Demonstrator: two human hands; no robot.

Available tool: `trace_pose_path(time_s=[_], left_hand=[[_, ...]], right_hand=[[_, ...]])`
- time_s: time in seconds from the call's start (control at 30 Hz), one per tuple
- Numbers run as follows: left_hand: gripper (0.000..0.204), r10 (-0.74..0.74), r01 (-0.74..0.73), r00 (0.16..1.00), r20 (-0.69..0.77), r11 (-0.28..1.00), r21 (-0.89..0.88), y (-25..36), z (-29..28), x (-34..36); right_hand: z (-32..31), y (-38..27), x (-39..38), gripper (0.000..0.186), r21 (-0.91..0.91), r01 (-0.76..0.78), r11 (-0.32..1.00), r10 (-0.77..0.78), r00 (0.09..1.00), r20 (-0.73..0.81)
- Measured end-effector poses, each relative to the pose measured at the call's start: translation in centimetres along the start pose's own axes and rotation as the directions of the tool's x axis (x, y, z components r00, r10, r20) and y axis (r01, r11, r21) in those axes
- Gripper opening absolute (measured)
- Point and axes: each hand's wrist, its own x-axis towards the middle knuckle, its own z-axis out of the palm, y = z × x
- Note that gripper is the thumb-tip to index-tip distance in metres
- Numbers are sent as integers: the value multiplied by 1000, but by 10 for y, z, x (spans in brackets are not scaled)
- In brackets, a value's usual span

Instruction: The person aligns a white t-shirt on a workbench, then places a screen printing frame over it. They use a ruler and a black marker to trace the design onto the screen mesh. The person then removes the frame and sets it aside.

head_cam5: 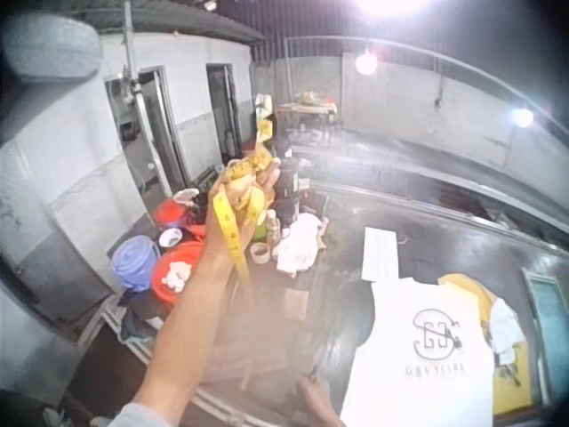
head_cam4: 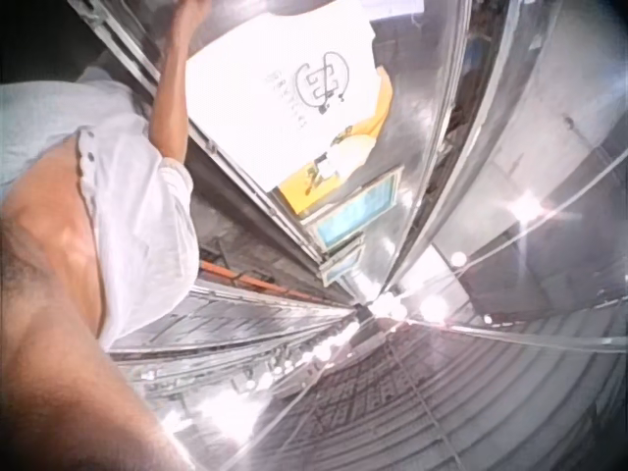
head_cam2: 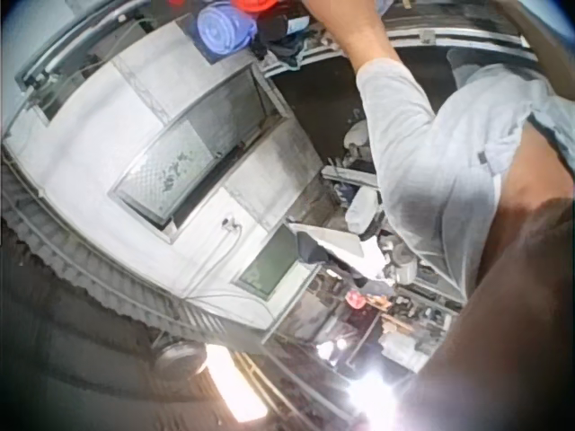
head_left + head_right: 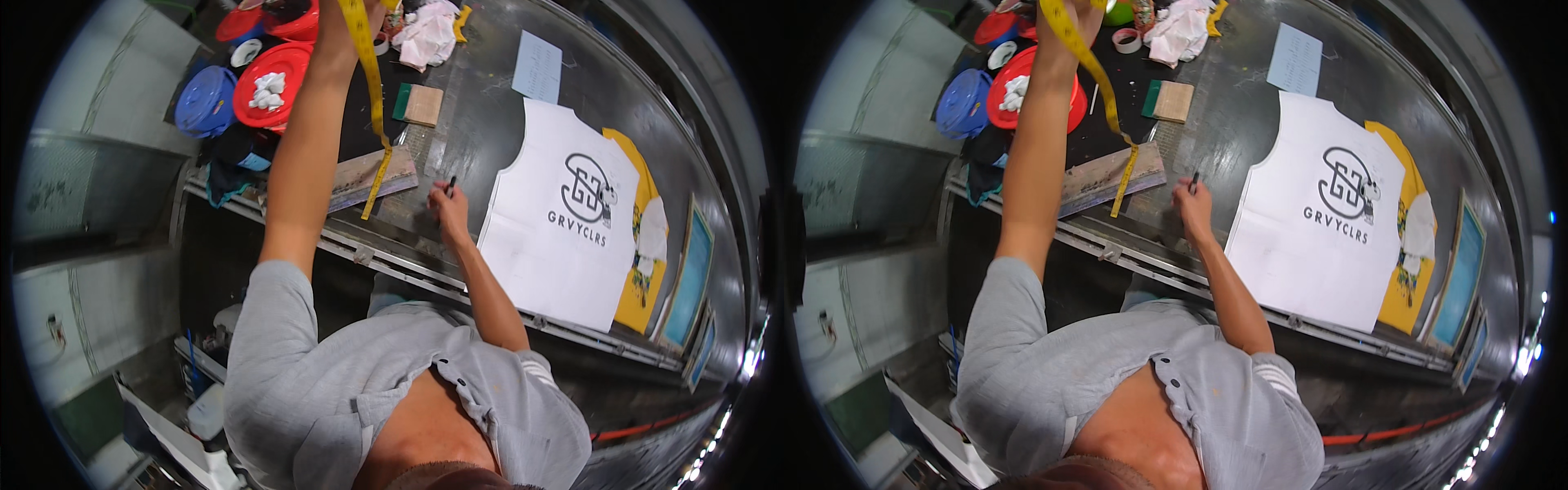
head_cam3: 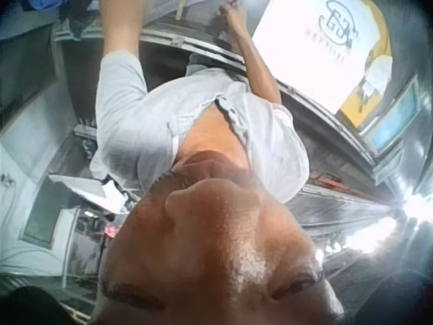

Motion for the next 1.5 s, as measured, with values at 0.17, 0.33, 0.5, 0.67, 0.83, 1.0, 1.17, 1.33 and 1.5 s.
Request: trace_pose_path(time_s=[0.17, 0.33, 0.5, 0.67, 0.83, 1.0, 1.17, 1.33, 1.5], left_hand=[[47, 98, -486, 868, 487, 364, 794, -104, -79, -148], [54, -378, -135, 884, 274, 355, 925, -134, -152, -268], [33, -318, 144, 947, 51, 558, 817, -75, -180, -303], [23, -832, 728, 533, 155, 544, 417, -55, -146, -375], [51, -900, 630, 305, 311, 436, 643, -48, -61, -424], [62, -966, 707, 252, 55, 223, 671, -72, 31, -456], [61, -831, 533, 555, -14, 343, 774, -109, 61, -484], [54, -776, 554, 554, -301, 73, 830, -89, 73, -469], [48, -423, 214, 891, -162, 78, 974, -74, 162, -472]], right_hand=[[19, -7, 94, 30, 307, 31, 951, 12, 991, -135], [74, -54, 175, 59, -492, 332, 805, -419, 905, -74], [87, -64, 115, 61, -470, 352, 810, -451, 885, -114], [-46, 10, -5, 47, -632, 414, 655, -610, 783, -120], [-280, 54, -113, 29, -489, 10, 872, -411, 557, -722], [-512, 69, -194, 26, -180, 225, 957, -238, 262, -935], [-662, 36, -228, 21, 61, 479, 876, -71, 252, -965], [-712, 32, -240, 18, 174, 487, 856, -19, 366, -931], [-768, 16, -257, 19, 109, 405, 908, -72, 407, -911]])
